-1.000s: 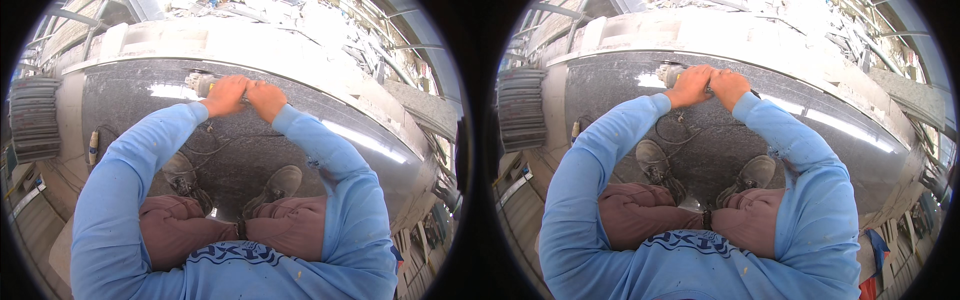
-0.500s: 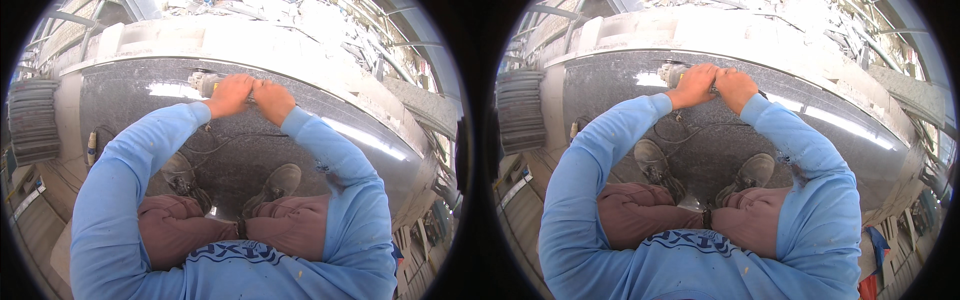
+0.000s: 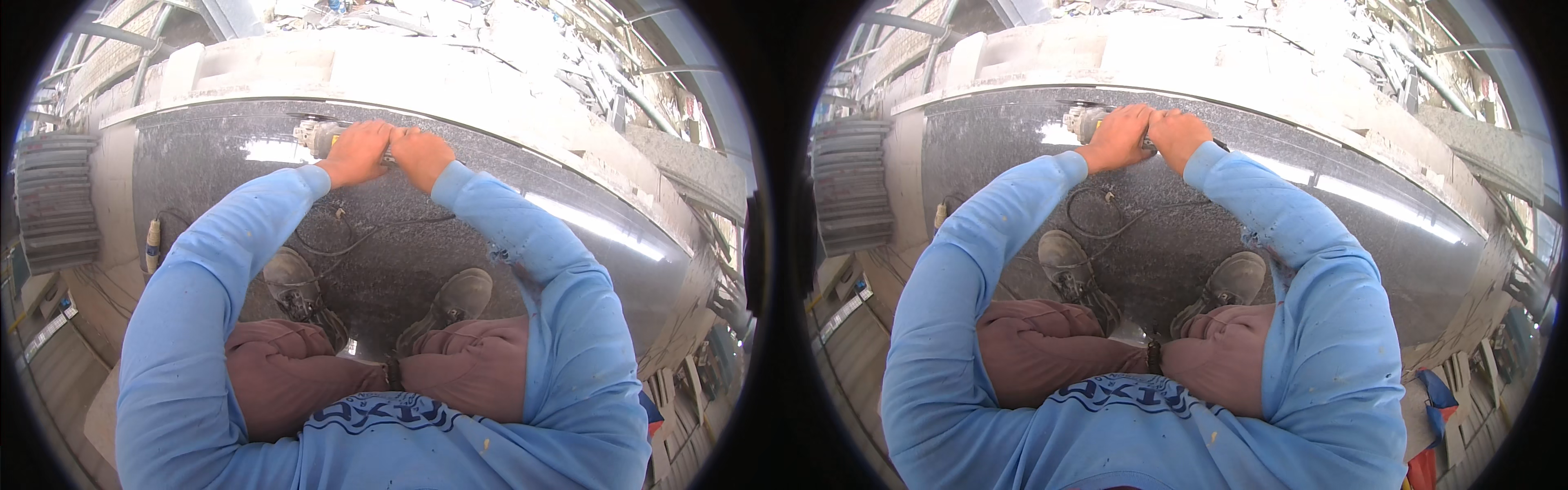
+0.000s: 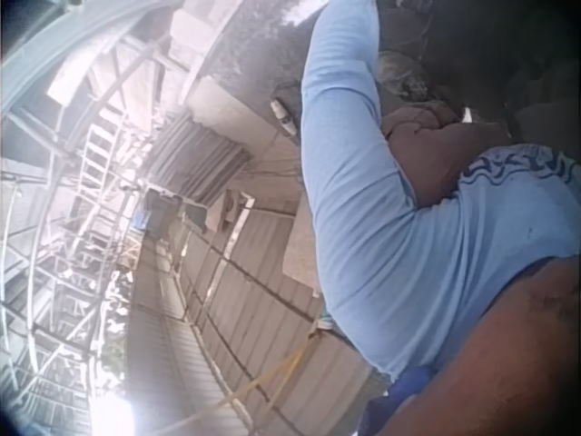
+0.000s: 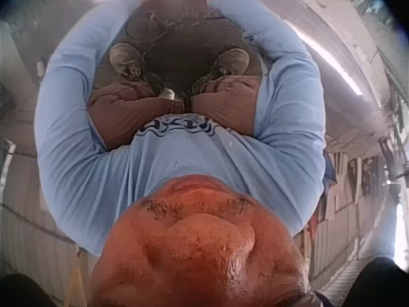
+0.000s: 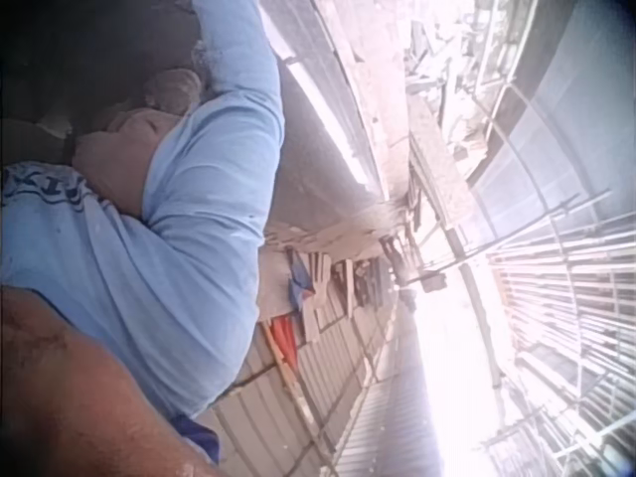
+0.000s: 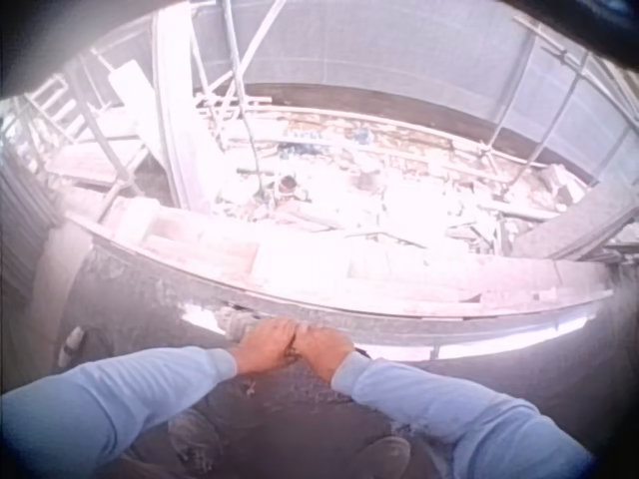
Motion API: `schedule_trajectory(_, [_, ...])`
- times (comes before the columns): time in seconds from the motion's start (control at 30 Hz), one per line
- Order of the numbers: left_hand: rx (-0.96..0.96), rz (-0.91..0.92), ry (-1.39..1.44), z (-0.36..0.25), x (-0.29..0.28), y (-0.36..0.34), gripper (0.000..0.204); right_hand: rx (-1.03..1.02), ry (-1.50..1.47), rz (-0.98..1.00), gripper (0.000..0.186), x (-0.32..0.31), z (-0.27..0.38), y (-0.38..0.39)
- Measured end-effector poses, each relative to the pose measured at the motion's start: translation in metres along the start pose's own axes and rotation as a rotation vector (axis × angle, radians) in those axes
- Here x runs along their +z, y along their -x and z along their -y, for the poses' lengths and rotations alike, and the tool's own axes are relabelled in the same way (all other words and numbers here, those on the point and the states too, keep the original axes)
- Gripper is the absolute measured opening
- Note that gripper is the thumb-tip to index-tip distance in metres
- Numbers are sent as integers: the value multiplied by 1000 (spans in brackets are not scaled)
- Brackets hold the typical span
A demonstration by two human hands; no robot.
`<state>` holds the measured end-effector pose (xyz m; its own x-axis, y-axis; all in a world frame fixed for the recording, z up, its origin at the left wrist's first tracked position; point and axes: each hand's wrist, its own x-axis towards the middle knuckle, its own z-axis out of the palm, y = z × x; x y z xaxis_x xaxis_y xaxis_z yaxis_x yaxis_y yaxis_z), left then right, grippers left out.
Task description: The person uses an angle grinder to smooth the edge of a large stone slab. The operator holds the tool with both hands and moves it along the curved edge, generating dust as the surface is ground down.
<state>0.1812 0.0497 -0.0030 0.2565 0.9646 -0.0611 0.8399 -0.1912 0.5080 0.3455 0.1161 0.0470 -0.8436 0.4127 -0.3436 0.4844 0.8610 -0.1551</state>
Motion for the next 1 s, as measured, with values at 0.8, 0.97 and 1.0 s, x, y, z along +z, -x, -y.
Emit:
schedule_trajectory(0.8, [22, -17, 20, -12, 3, -4, 48, 33, 3, -59, 35, 17, -8, 12])
schedule_trajectory(0.97, [-9, 12, -34, -3, 2, -3, 50, 32, -13, -23, 34, 7, -5, 4])
schedule_trajectory(1.0, [2, 10, -22, -7, -1, -3, 50, 26, -10, -20, 34, 3, -3, 6])
